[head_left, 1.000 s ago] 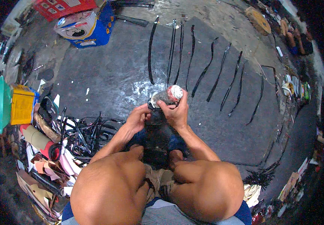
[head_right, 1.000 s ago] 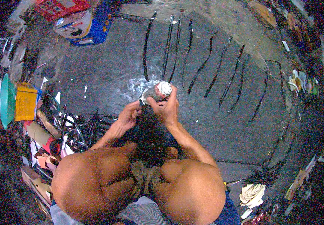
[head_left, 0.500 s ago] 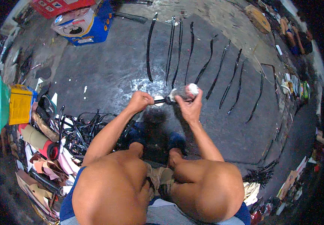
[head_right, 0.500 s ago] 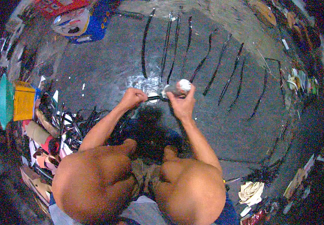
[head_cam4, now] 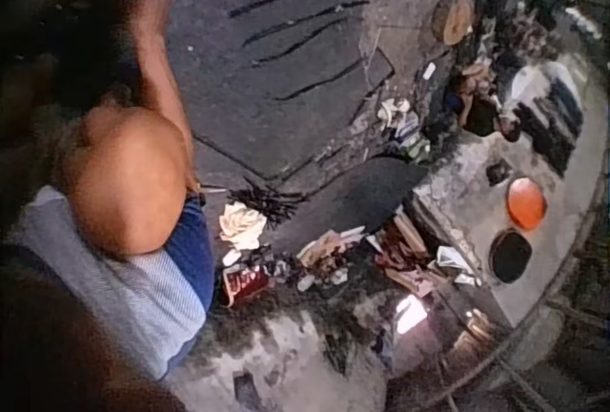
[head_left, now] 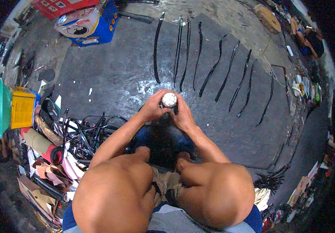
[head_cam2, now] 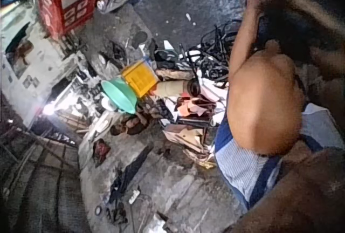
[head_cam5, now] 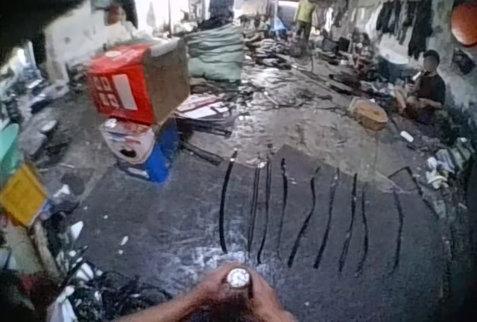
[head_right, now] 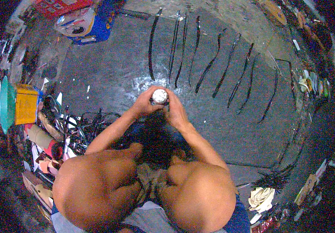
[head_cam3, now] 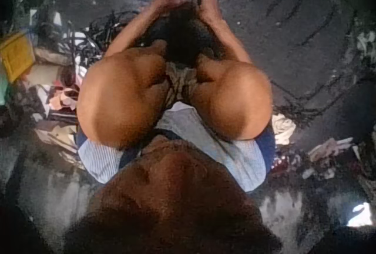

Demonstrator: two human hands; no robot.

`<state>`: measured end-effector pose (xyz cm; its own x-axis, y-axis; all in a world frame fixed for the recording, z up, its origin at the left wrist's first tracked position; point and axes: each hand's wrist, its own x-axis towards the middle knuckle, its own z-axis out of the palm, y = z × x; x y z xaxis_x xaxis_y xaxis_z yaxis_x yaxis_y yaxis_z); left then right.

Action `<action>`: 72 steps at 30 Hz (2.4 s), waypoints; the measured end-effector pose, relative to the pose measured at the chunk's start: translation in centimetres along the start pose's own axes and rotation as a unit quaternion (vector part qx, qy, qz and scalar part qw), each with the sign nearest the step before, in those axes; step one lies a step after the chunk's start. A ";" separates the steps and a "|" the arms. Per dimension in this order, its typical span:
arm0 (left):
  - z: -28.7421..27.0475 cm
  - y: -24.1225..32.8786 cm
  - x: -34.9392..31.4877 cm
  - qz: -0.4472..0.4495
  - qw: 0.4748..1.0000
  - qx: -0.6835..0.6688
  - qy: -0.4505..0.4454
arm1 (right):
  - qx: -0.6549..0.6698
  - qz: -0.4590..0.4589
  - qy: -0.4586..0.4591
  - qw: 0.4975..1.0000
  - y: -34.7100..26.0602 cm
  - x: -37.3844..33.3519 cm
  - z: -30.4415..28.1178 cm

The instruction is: The person sits on the floor and repeatedly picks up black cables, dips them into a small container of white paste, and lays them out on the floor. The person handles the cables one at a time and arranges them in rows.

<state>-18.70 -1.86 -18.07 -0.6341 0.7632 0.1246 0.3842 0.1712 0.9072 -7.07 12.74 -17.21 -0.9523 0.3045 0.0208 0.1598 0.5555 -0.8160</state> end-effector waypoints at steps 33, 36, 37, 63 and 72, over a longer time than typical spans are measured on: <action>-1.8 -0.2 -1.0 -0.043 0.996 0.056 0.059 | 0.366 0.012 0.325 0.872 -8.1 -5.5 -44.9; -3.3 -3.7 -4.0 -0.170 0.943 0.215 0.190 | 0.246 0.023 0.379 0.892 -2.9 -2.8 -51.6; -3.5 -4.3 -4.5 -0.185 0.932 0.242 0.193 | 0.232 0.006 0.361 0.903 -1.6 -1.6 -53.9; -32.0 11.5 -16.7 -0.195 0.815 0.226 0.496 | 0.087 0.292 0.204 0.930 13.7 -6.0 -12.5; -7.8 1.9 -3.7 -0.330 0.932 -0.120 0.092 | 0.004 -0.027 0.063 0.998 -0.6 1.5 0.2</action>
<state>-20.88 -9.22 -13.69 -0.7916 0.4185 -0.4452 -0.2770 0.4037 0.8720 -8.68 12.75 -16.81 -0.9188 0.3701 0.1377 0.1063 0.5677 -0.8163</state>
